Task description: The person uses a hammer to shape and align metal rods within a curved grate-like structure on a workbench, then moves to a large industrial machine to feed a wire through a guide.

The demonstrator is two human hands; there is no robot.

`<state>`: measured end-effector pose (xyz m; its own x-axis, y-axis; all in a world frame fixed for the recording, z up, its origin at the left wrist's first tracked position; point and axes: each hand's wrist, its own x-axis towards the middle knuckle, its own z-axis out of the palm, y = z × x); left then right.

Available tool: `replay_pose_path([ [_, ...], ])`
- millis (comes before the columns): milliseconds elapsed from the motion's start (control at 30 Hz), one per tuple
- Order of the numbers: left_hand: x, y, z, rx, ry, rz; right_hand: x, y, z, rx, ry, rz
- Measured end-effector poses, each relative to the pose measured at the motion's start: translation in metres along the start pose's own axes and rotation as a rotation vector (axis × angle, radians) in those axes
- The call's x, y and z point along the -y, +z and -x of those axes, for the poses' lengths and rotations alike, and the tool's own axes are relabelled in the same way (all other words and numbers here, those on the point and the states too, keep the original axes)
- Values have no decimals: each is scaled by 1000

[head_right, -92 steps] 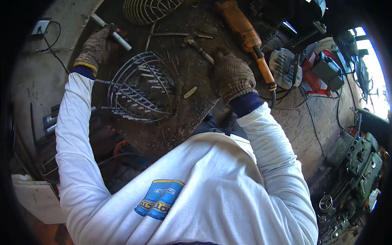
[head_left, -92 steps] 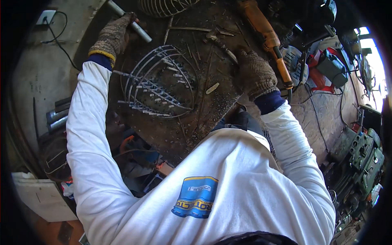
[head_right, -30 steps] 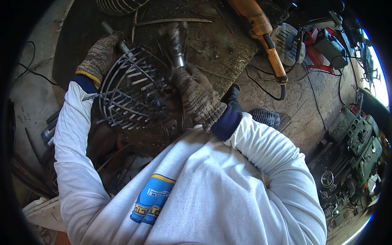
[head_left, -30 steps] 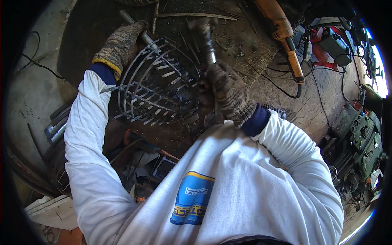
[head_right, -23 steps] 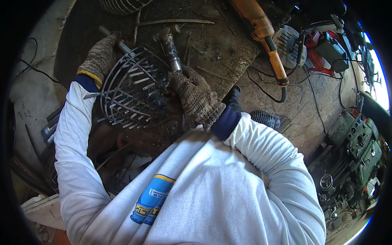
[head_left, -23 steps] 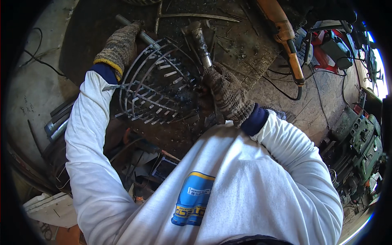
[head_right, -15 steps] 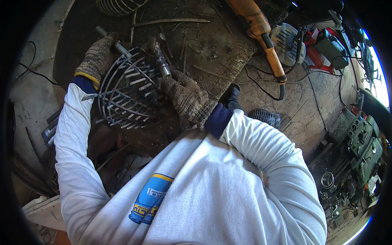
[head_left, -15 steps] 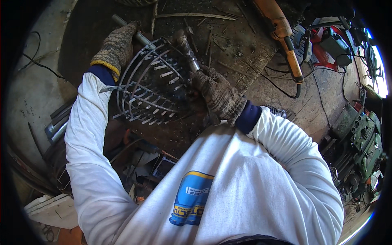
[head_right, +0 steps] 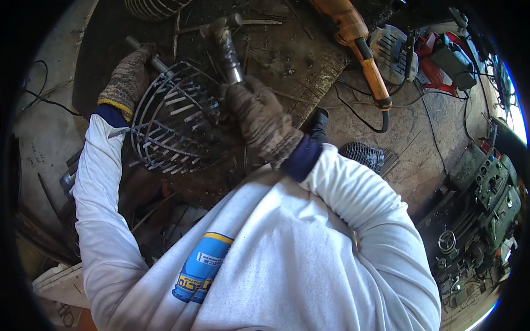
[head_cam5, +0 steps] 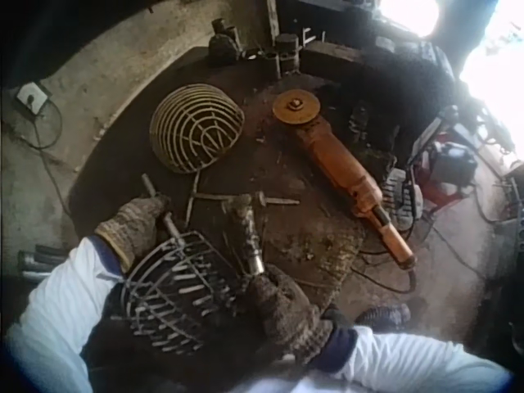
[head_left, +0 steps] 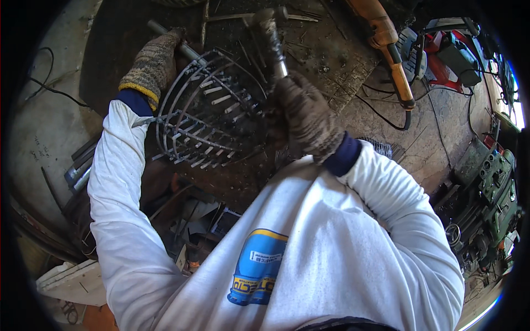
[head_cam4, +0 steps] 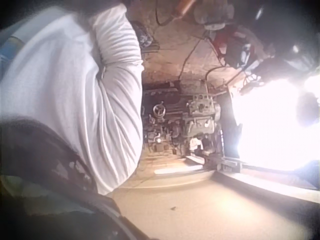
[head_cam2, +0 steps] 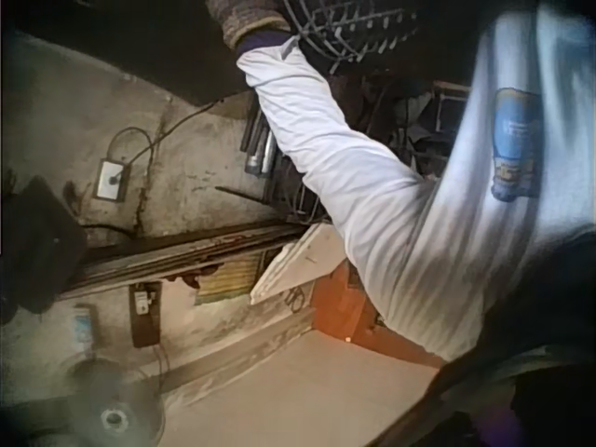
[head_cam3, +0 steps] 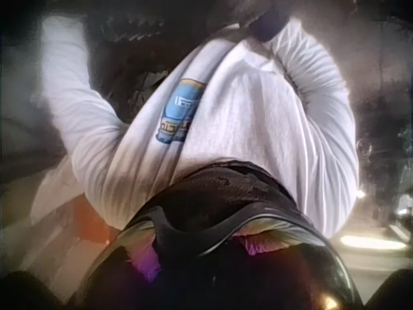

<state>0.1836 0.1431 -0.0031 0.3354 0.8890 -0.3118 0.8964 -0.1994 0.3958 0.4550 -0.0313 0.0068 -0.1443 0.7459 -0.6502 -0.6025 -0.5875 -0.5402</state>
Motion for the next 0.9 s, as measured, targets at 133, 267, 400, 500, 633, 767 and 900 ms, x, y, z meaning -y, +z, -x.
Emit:
replay_pose_path([
  [133, 25, 3, -4, 2, -133, 223, -7, -20, -2, 112, 0, 25],
  [267, 4, -1, -3, -90, 124, -336, -23, -14, -15, 121, 25, -177],
  [400, 27, 11, -9, -95, -255, 605, 2, -2, -5, 109, -22, 52],
  [500, 24, 9, -8, -80, -245, 614, 4, -16, -12, 49, -42, 256],
  [633, -4, -8, -1, -69, 136, -404, -8, 1, -1, -60, 91, -115],
  [767, 0, -5, 3, 18, -312, 300, -1, -3, -7, 107, 91, 287],
  [900, -14, -9, -1, 33, -157, -61, -2, -7, -10, 43, -24, -136],
])
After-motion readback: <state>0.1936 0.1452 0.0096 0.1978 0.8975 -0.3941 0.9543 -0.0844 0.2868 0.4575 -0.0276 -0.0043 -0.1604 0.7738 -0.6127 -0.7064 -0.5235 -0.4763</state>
